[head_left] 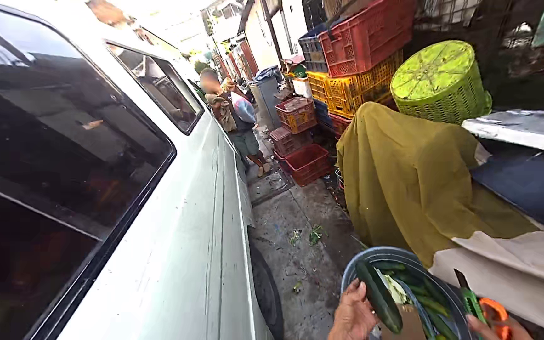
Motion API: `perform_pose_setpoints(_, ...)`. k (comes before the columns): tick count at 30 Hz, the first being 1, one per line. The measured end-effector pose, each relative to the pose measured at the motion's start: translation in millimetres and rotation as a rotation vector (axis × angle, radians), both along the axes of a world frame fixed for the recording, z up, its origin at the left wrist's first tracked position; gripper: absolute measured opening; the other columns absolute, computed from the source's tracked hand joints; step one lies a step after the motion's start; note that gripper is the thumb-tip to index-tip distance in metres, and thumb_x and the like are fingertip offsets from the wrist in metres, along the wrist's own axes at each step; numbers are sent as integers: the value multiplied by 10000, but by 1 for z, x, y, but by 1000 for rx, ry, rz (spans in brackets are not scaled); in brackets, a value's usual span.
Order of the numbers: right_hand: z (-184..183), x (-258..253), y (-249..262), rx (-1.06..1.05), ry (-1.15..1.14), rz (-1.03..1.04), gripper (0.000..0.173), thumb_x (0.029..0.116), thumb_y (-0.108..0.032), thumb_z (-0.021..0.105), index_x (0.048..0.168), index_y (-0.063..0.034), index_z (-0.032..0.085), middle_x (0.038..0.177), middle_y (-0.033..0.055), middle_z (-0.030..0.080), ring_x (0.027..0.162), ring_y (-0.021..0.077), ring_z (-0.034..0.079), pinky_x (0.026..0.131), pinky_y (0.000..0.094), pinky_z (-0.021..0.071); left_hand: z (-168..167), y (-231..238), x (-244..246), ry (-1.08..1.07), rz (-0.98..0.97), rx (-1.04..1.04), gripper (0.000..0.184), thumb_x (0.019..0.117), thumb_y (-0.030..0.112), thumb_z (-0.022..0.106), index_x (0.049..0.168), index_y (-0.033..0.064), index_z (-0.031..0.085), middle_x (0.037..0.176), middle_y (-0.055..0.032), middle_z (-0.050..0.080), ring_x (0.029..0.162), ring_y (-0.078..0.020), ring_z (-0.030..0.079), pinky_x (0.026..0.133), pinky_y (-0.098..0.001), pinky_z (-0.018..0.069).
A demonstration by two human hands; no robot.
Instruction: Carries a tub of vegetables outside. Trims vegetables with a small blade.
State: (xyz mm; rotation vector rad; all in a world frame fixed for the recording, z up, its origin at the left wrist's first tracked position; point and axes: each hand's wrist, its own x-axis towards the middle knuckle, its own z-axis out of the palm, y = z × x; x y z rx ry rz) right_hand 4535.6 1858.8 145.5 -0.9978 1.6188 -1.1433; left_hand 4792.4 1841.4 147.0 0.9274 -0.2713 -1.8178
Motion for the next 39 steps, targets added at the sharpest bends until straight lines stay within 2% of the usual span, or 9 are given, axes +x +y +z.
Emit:
perform_pose_setpoints(4, 20, -6, -2, -67, 139, 91, 538, 920, -193, 691, 1322, 118, 515, 1118, 241, 624, 957, 234, 623, 883, 422, 513, 30, 20, -14, 162, 84, 145, 462, 1098, 350, 263, 1308, 42, 536, 1151, -185, 686, 939, -308, 705, 809, -444, 591)
perform_pose_setpoints(7, 28, -12, 0, -112, 210, 161, 504, 906, -202, 704, 1268, 114, 550, 1042, 235, 631, 907, 267, 621, 837, 476, 510, 44, 29, -22, 146, 54, 55, 307, 1064, 232, 368, 1151, 30, 582, 943, -161, 718, 756, -251, 723, 673, -355, 616)
perform_pose_setpoints(9, 31, -15, 3, -137, 236, 194, 488, 894, -203, 718, 1230, 117, 567, 986, 217, 629, 860, 259, 610, 801, 481, 504, 59, 28, -23, 150, 59, -24, 248, 1034, 179, 417, 1123, 25, 589, 868, -150, 715, 720, -242, 724, 659, -345, 619)
perform_pose_setpoints(14, 22, -23, 16, -151, 235, 216, 461, 886, -191, 717, 1205, 113, 578, 956, 183, 625, 828, 210, 600, 774, 439, 507, 94, 29, -25, 191, 171, -217, 253, 998, 108, 463, 1213, 27, 570, 1038, -162, 723, 929, -281, 729, 829, -435, 610)
perform_pose_setpoints(18, 9, -25, 23, -158, 221, 191, 439, 877, -202, 731, 1169, 98, 599, 922, 172, 629, 804, 215, 607, 753, 453, 513, 109, 31, -27, 200, 155, -253, 364, 1080, 168, 297, 1368, 30, 473, 1264, -226, 649, 1046, -367, 696, 866, -496, 591)
perform_pose_setpoints(21, -7, -23, 33, -153, 197, 97, 428, 833, -231, 738, 1143, 45, 632, 871, 127, 636, 757, 199, 606, 706, 456, 511, 110, 37, -31, 159, 149, -243, 378, 1072, 187, 285, 1373, 34, 455, 1264, -223, 645, 1038, -357, 697, 852, -480, 596)
perform_pose_setpoints(27, -21, -16, 46, -93, 177, 71, 385, 834, -233, 739, 1114, 14, 643, 835, 85, 616, 720, 168, 586, 675, 425, 501, 108, 45, -32, 27, 93, -336, 385, 975, 103, 432, 1347, 2, 443, 1227, -204, 672, 937, -284, 734, 786, -410, 625)
perform_pose_setpoints(35, -27, -9, 63, 3, 168, 73, 325, 862, -208, 741, 1090, -1, 636, 810, 66, 598, 697, 146, 571, 656, 390, 488, 91, 51, -36, 140, 51, -200, 313, 1052, 190, 309, 1175, 17, 538, 1096, -185, 712, 795, -252, 732, 667, -363, 619)
perform_pose_setpoints(39, -20, -4, 65, 36, 156, 67, 410, 875, -212, 741, 1203, 11, 637, 951, 133, 659, 829, 210, 623, 757, 471, 517, 80, 50, -34, 195, 22, -47, 361, 1080, 260, 268, 1169, 25, 528, 1033, -185, 707, 768, -260, 725, 638, -358, 616)
